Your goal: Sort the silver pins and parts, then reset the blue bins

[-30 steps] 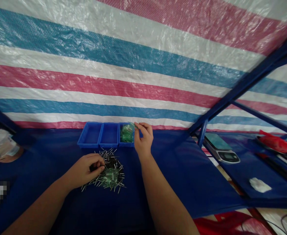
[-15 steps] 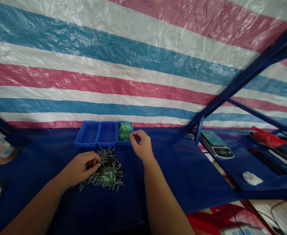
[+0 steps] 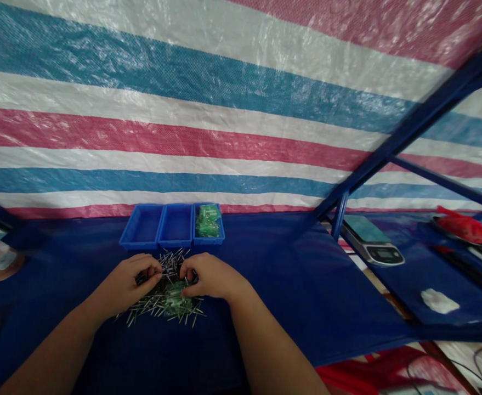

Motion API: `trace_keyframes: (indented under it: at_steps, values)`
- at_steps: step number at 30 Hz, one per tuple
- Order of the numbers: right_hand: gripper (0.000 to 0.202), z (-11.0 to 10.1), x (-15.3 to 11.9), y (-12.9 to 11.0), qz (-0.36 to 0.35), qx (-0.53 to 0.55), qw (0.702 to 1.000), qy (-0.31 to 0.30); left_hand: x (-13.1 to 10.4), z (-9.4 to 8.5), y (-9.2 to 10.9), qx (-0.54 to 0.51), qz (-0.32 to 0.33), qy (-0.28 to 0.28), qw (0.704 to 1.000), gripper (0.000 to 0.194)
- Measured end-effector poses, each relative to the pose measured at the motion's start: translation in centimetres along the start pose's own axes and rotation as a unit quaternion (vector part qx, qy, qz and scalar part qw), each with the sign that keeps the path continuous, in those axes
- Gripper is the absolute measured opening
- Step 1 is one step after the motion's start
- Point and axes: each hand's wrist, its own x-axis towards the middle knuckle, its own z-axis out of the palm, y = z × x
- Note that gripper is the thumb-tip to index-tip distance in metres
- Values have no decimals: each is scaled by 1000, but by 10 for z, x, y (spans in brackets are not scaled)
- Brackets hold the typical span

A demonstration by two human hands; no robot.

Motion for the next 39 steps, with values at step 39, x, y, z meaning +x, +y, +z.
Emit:
trace_keyframes:
  at_steps: [39]
  values:
    - [20,-42,38,57,85,-153,879,444,0,1,-12,-46,-9,44,998,12]
